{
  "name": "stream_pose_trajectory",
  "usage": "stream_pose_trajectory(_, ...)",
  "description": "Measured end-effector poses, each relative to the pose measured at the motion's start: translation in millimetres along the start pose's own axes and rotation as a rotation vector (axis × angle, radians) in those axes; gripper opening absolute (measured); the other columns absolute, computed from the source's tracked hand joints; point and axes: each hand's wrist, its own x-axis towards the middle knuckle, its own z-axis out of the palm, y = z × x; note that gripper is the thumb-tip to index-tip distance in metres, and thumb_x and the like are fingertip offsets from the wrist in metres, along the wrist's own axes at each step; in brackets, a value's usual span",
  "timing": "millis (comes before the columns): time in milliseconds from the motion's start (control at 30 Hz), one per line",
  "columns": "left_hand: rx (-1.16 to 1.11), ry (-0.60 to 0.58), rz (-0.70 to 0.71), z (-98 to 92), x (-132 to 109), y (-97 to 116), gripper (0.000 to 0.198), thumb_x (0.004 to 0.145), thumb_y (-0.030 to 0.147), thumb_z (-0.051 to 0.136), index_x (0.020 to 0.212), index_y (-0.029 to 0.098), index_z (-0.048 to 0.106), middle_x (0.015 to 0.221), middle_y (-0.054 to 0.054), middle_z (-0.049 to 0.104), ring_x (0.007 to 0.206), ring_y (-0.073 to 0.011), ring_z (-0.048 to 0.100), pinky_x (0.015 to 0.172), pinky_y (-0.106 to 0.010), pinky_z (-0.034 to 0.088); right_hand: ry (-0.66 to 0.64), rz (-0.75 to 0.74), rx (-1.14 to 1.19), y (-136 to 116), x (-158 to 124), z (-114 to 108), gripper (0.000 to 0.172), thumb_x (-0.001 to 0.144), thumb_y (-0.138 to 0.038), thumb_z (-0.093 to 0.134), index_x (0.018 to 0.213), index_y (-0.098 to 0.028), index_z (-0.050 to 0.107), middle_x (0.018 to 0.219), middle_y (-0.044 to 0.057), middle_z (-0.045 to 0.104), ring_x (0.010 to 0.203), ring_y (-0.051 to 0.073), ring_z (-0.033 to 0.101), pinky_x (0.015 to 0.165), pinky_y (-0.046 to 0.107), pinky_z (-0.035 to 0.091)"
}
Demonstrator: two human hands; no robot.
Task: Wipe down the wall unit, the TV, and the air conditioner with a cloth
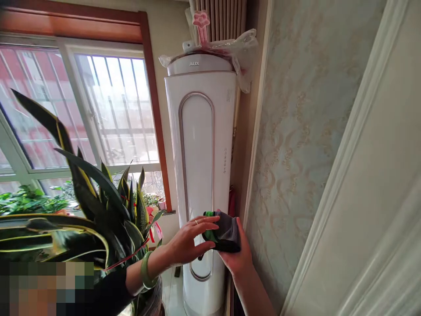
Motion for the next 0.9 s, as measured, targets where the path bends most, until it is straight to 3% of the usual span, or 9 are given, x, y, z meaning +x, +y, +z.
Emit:
stream_pose_trajectory(133,0.214,0.603,-0.067,-53.7,63.7,-54.8,0.032,0.106,0.035,0.055,0.135,0.026,0.065,0.153,-0.011,0.065,0.143,-0.0245,0.062,0.123,-0.052,0.051,0.066,-0.2,-0.057,-57.6,50.7,27.7,0.031,0.102,-0.047,0.061,0.114,-0.026,0.08,0.12,0.001,0.083,0.109,0.016,0.079,0.099,0.034,0.065)
stream_pose_trajectory(233,0.348,0.874,-0.093,-100.2,124.9,-103.4,0.042,0.105,0.037,0.053,0.144,0.023,0.059,0.164,-0.013,0.054,0.155,-0.0264,0.049,0.13,-0.056,0.043,0.08,-0.407,-0.194,-96.2,91.7,72.8,0.035,0.103,-0.052,0.057,0.109,-0.027,0.08,0.116,0.001,0.083,0.103,0.014,0.079,0.09,0.029,0.067)
stream_pose_trajectory(367,0.392,1.004,-0.169,-154.3,209.5,-150.0,0.06,0.102,0.035,0.051,0.158,0.015,0.046,0.177,-0.017,0.029,0.169,-0.0275,0.022,0.139,-0.054,0.025,0.064,-0.885,-0.486,-153.6,144.5,171.0,0.039,0.102,-0.06,0.051,0.117,-0.033,0.076,0.128,0.0,0.078,0.119,0.017,0.075,0.107,0.039,0.062)
stream_pose_trajectory(500,0.398,1.054,-0.09,-194.5,274.2,-162.8,0.066,0.104,0.038,0.045,0.165,0.014,0.036,0.181,-0.015,0.017,0.172,-0.0266,0.007,0.141,-0.055,0.014,-0.013,-1.771,-0.898,-204.9,183.6,278.4,0.055,0.104,-0.062,0.038,0.144,-0.033,0.061,0.154,0.006,0.061,0.144,0.022,0.059,0.127,0.049,0.044)
stream_pose_trajectory(567,0.415,1.04,-0.017,-208.8,292.8,-162.5,0.066,0.105,0.04,0.042,0.166,0.017,0.035,0.181,-0.012,0.019,0.172,-0.0259,0.006,0.141,-0.055,0.013,0.003,-2.034,-1.291,-217.1,201.4,313.1,0.066,0.103,-0.064,0.038,0.156,-0.027,0.051,0.166,0.011,0.048,0.158,0.026,0.042,0.133,0.054,0.033)
stream_pose_trajectory(667,0.414,0.982,0.051,-222.5,303.4,-162.9,0.064,0.106,0.039,0.041,0.167,0.021,0.037,0.181,-0.008,0.023,0.172,-0.0248,0.007,0.142,-0.054,0.012,0.08,-1.918,-1.794,-219.0,231.4,330.6,0.081,0.101,-0.067,0.041,0.165,-0.018,0.038,0.176,0.016,0.033,0.168,0.033,0.021,0.135,0.063,0.021)
stream_pose_trajectory(733,0.391,0.946,0.068,-226.4,303.8,-165.4,0.061,0.106,0.034,0.038,0.166,0.024,0.04,0.18,-0.003,0.024,0.172,-0.0229,0.008,0.143,-0.052,0.01,0.102,-1.844,-1.86,-217.5,249.8,327.2,0.081,0.103,-0.066,0.036,0.169,-0.019,0.03,0.179,0.014,0.025,0.169,0.032,0.014,0.135,0.064,0.018)
stream_pose_trajectory(833,0.343,0.932,0.073,-226.8,304.2,-171.7,0.061,0.105,0.022,0.031,0.165,0.03,0.043,0.18,0.004,0.026,0.171,-0.0194,0.009,0.144,-0.051,0.011,0.101,-1.878,-1.819,-221.9,266.9,322.7,0.076,0.106,-0.065,0.025,0.171,-0.026,0.026,0.181,0.007,0.021,0.17,0.029,0.012,0.137,0.062,0.016)
stream_pose_trajectory(900,0.315,0.938,0.078,-225.5,307.0,-176.5,0.064,0.104,0.017,0.029,0.164,0.034,0.044,0.179,0.007,0.026,0.171,-0.0183,0.008,0.144,-0.05,0.011,0.093,-1.907,-1.816,-228.1,270.6,329.0,0.079,0.107,-0.065,0.022,0.172,-0.021,0.025,0.182,0.009,0.02,0.17,0.029,0.011,0.138,0.059,0.013)
